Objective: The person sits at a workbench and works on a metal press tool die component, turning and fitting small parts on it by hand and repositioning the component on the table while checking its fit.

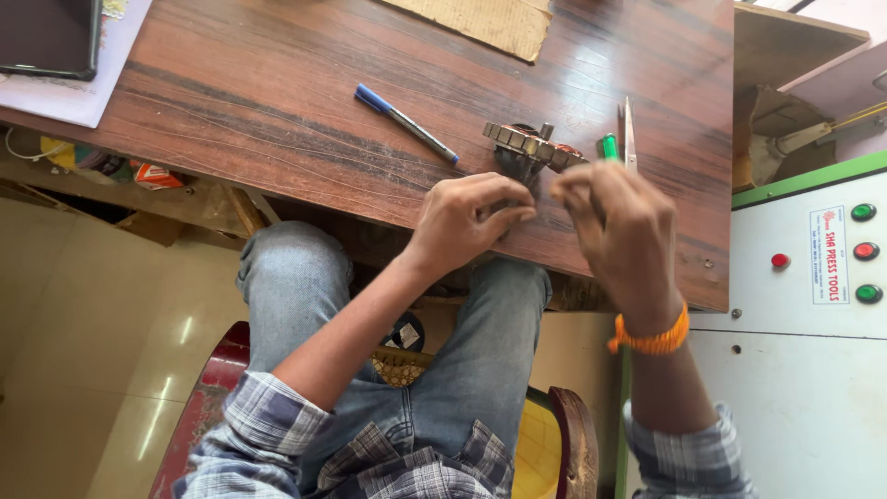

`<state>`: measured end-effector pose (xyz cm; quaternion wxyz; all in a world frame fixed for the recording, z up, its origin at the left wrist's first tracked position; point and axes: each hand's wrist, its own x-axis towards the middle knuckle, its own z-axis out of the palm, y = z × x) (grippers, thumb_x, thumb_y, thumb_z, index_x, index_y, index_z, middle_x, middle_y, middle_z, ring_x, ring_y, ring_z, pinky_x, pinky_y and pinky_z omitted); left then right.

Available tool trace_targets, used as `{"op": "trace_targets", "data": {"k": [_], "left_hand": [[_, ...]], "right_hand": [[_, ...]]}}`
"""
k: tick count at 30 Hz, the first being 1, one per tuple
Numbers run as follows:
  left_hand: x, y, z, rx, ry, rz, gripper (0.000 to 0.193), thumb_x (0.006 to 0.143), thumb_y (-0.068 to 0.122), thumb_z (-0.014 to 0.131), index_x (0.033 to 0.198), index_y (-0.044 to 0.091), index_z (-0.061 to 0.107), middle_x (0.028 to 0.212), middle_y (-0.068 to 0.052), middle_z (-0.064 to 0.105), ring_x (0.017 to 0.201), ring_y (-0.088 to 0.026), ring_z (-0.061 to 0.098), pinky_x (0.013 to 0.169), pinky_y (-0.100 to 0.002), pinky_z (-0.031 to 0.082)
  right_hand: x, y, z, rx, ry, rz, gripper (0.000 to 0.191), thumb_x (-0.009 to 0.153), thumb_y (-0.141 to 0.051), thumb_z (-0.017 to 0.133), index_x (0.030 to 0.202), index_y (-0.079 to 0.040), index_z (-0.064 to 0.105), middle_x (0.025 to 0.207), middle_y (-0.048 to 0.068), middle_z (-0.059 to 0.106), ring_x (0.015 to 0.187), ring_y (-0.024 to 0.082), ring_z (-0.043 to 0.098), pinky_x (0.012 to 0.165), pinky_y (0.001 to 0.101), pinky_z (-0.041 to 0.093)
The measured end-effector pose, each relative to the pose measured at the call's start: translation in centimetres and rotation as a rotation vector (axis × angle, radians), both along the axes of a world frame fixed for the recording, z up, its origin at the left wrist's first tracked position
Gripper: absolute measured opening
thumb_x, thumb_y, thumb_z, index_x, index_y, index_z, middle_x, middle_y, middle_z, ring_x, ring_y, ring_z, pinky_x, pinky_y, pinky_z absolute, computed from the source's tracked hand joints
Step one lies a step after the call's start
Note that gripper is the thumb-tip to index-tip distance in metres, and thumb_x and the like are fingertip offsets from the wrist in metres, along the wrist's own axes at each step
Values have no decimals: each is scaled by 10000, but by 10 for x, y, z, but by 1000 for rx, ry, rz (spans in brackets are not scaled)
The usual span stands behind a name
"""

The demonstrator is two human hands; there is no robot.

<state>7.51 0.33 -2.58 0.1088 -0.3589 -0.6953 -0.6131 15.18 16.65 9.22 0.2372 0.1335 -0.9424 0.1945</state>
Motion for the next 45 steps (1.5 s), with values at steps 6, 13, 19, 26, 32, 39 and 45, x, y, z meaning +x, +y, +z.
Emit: {"op": "trace_targets", "data": {"k": [6, 13, 19, 26, 32, 39, 45], "left_hand": [[-4, 15, 1, 423, -840, -263, 133, 918, 158, 772, 1007, 68, 735, 843, 38, 715, 679, -21, 578, 588, -188, 454], [-6, 33, -3, 417, -889, -115, 180, 899, 198, 776, 998, 49, 756, 834, 58, 673, 667, -44, 572, 590, -216, 474], [-3, 47, 8, 368, -760, 74, 156, 922, 177, 764, 1006, 46, 763, 824, 44, 723, 719, -75, 630, 659, -231, 500], [-14, 19, 31, -49, 513, 340, 530, 882, 213, 778, 1347, 124, 539, 1162, -52, 703, 1097, -196, 613, 990, -345, 508], [-61, 14, 35, -170, 403, -96, 707, 968, 236, 802, 1566, 186, 430, 1126, 15, 708, 1086, -195, 640, 1078, -363, 533], [-67, 12, 31, -148, 381, -145, 506, 926, 211, 820, 1383, 148, 611, 1231, -37, 699, 1143, -232, 639, 1043, -375, 544], [-73, 15, 27, -110, 379, -183, 453, 904, 169, 808, 1327, 117, 656, 1236, -52, 685, 1175, -265, 618, 1050, -408, 526]], "right_hand": [[-56, 7, 10, -88, -93, 12, 42, 1006, -18, 760, 1029, 8, 737, 799, 106, 686, 659, 127, 617, 594, 328, 479], [-93, 37, 9, -127, -444, -205, 104, 982, -88, 746, 1059, -23, 769, 723, 80, 705, 559, 114, 603, 483, 310, 449], [-93, 70, 1, -134, -403, -243, 120, 972, -95, 778, 1056, -10, 788, 814, 75, 734, 658, 72, 627, 548, 252, 456], [-60, 86, 4, -312, -348, -233, 124, 998, -93, 783, 1073, 5, 775, 839, 15, 723, 698, 27, 584, 596, 200, 440], [-29, 69, 33, -599, -482, -218, 138, 959, -100, 755, 1001, 31, 740, 734, 6, 641, 576, 30, 470, 493, 195, 336], [-18, 39, 35, -542, -516, -91, 93, 980, -46, 731, 1046, 17, 747, 854, 29, 727, 691, 44, 601, 580, 200, 449], [-5, 5, 0, -232, -366, -106, 83, 946, -16, 736, 1026, -16, 758, 798, 89, 712, 668, 93, 595, 596, 273, 470]]}}
